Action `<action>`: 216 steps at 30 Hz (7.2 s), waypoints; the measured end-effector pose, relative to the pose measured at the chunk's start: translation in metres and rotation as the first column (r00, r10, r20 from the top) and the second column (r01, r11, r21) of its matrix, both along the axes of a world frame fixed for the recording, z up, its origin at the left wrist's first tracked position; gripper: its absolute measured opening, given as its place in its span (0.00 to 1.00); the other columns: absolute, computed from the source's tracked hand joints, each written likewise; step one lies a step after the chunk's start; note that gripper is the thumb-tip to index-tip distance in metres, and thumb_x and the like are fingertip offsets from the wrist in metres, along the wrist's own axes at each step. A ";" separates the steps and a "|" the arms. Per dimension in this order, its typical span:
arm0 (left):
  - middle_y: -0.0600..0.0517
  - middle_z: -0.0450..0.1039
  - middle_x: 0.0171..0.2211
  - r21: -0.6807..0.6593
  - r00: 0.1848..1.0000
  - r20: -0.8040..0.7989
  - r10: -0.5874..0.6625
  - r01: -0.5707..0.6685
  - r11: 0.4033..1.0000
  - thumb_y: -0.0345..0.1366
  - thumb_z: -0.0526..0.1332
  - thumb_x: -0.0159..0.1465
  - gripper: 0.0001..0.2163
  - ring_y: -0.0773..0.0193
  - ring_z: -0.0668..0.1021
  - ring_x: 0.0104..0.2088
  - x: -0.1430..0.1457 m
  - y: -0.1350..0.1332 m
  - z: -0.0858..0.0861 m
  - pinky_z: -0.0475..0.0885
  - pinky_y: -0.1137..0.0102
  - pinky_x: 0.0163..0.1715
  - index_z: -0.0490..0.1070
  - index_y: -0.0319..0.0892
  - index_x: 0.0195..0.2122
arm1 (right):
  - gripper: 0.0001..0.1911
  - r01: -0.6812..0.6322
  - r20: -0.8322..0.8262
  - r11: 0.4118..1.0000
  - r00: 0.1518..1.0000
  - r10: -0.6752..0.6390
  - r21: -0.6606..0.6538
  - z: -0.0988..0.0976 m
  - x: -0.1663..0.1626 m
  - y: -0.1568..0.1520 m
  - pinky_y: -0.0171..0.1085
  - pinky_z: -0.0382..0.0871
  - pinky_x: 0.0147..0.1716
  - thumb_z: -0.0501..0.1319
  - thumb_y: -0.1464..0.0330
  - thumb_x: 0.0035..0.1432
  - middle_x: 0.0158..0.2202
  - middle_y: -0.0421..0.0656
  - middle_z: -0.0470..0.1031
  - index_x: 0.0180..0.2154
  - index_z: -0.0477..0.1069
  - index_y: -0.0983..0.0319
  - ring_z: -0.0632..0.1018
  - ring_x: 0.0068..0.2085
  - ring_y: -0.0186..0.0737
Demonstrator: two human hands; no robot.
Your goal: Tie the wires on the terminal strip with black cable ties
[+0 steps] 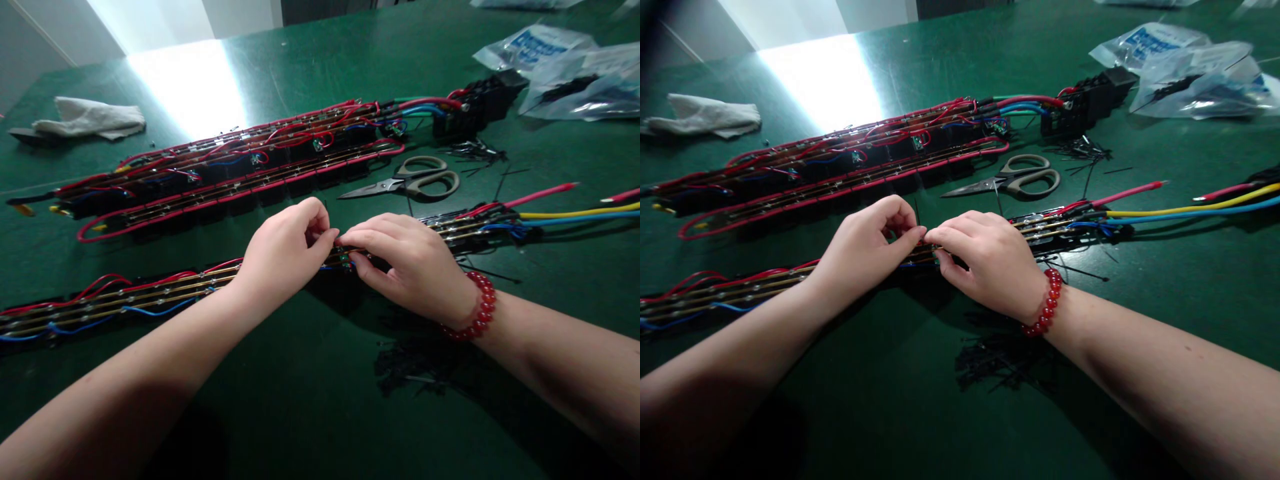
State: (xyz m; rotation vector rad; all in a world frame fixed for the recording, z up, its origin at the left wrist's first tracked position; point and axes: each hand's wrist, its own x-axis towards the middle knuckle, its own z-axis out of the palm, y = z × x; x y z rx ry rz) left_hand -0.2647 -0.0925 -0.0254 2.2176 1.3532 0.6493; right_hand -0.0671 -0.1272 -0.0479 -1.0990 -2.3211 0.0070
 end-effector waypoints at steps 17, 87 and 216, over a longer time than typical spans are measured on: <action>0.53 0.74 0.31 0.497 0.724 -0.547 -0.419 0.684 0.533 0.32 0.58 0.69 0.06 0.62 0.72 0.36 0.003 -0.024 -0.011 0.62 0.64 0.33 0.71 0.43 0.33 | 0.15 -0.008 -0.018 0.998 1.000 0.007 -0.067 0.001 -0.001 -0.002 0.43 0.70 0.46 0.53 0.74 0.63 0.44 0.46 0.82 0.45 0.76 0.61 0.79 0.45 0.44; 0.54 0.76 0.32 -0.027 0.876 0.449 -0.175 0.209 0.977 0.40 0.65 0.64 0.07 0.69 0.76 0.29 -0.002 -0.016 -0.002 0.72 0.75 0.29 0.75 0.43 0.37 | 0.07 -0.140 -0.218 0.990 0.966 0.137 0.002 0.001 0.004 0.001 0.42 0.72 0.41 0.59 0.71 0.64 0.35 0.45 0.80 0.34 0.74 0.61 0.77 0.39 0.41; 0.54 0.78 0.38 0.233 0.973 0.140 -0.183 0.147 0.961 0.26 0.59 0.64 0.13 0.67 0.79 0.38 0.001 -0.018 -0.005 0.73 0.71 0.40 0.70 0.42 0.49 | 0.05 -0.173 -0.068 0.981 0.982 0.179 0.084 -0.003 0.008 0.001 0.45 0.72 0.44 0.62 0.73 0.59 0.41 0.46 0.80 0.36 0.76 0.59 0.75 0.46 0.46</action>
